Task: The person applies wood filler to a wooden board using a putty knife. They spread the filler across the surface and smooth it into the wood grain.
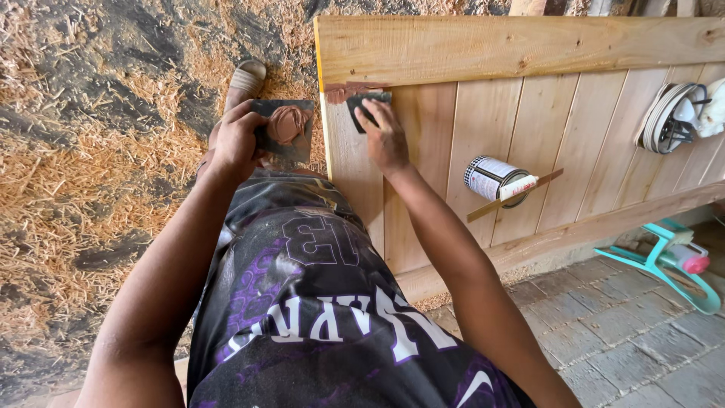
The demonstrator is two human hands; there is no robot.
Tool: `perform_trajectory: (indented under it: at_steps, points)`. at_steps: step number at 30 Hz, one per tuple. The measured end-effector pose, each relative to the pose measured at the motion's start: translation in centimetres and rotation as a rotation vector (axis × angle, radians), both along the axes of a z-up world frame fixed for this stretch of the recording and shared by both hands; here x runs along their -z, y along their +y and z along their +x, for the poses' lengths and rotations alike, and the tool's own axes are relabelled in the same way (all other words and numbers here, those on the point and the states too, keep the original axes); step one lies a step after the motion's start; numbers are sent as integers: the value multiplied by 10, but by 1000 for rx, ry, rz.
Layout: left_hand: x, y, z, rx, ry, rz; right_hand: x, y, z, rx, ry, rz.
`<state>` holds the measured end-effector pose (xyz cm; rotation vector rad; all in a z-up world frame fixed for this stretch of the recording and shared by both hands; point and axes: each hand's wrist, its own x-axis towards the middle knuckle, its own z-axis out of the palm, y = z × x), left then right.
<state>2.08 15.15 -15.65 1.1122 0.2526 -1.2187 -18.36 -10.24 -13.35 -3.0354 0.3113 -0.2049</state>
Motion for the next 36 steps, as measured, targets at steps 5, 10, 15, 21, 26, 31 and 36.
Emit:
perform_trajectory:
  at_steps: [5, 10, 15, 21, 26, 31, 36]
  points:
    - [4, -10, 3, 4, 0, 40, -38, -2, -4, 18, 63, 78]
    - [8, -10, 1, 47, -59, -56, -47, -3, 28, 289, -72, 38]
    - [14, -15, 0, 33, -40, -58, -12, 43, 44, 264, 153, 31]
    - [10, -5, 4, 19, -1, 27, -14, 24, 14, 71, 167, 107]
    - [10, -4, 3, -7, 86, 125, -17, -7, 17, 163, -55, 26]
    - [14, -10, -4, -13, 3, 35, -11, 24, 5, 102, 25, -30]
    - [19, -13, -7, 20, -27, -51, -48, 25, 6, 270, 228, 247]
